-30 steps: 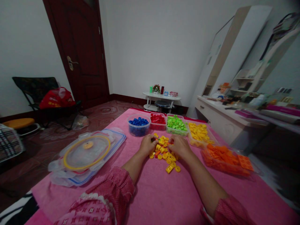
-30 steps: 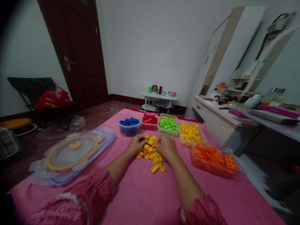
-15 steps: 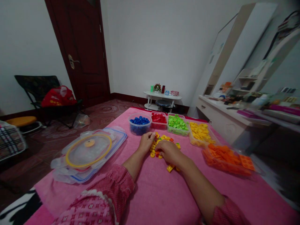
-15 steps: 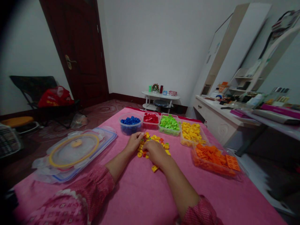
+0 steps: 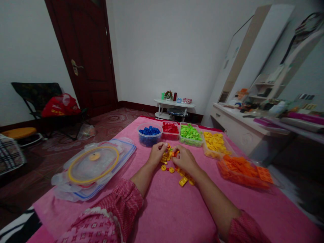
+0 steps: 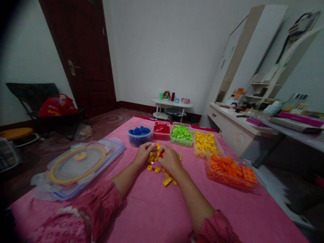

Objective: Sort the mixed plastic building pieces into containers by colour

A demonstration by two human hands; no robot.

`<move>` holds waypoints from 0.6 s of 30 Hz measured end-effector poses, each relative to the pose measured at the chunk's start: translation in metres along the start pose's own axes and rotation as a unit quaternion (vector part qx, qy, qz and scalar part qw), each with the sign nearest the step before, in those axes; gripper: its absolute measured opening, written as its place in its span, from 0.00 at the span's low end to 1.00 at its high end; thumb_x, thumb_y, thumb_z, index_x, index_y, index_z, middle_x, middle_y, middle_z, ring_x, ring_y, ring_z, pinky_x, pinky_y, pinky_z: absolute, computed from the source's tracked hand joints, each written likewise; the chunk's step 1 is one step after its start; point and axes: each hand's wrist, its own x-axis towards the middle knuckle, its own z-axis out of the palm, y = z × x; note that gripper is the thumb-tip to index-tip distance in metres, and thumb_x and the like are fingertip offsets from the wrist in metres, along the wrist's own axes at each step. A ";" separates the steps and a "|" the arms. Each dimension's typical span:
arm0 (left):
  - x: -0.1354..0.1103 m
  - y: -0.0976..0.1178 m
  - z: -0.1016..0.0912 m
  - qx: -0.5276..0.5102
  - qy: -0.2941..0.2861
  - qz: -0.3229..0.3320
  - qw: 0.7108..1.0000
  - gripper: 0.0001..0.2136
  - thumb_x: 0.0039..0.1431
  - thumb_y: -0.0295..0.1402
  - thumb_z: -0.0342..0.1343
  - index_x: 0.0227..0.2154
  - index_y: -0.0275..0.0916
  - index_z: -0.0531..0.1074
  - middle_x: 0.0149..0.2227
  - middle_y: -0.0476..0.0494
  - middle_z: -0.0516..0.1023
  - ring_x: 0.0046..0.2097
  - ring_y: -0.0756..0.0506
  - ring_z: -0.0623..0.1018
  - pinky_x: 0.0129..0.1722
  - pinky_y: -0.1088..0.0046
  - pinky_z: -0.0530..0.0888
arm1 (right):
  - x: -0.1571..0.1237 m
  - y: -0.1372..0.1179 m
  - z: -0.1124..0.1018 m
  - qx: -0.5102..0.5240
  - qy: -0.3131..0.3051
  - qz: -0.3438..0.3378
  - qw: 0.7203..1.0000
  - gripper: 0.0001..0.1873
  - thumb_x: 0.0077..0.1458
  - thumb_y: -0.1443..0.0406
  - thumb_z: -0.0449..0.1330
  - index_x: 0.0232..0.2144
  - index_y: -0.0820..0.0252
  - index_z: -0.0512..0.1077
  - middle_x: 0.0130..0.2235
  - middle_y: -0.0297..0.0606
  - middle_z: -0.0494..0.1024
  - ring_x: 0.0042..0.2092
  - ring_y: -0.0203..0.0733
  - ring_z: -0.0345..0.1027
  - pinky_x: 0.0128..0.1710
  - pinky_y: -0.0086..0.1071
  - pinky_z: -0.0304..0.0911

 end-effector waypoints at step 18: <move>-0.009 0.019 0.001 0.033 -0.027 0.057 0.997 0.18 0.57 0.45 0.52 0.27 0.37 0.79 0.33 0.42 0.78 0.38 0.45 0.75 0.40 0.72 0.68 | 0.013 0.011 -0.058 0.105 0.111 0.032 0.988 0.14 0.46 0.65 0.60 0.38 0.61 0.76 0.32 0.37 0.79 0.32 0.39 0.71 0.33 0.30 0.65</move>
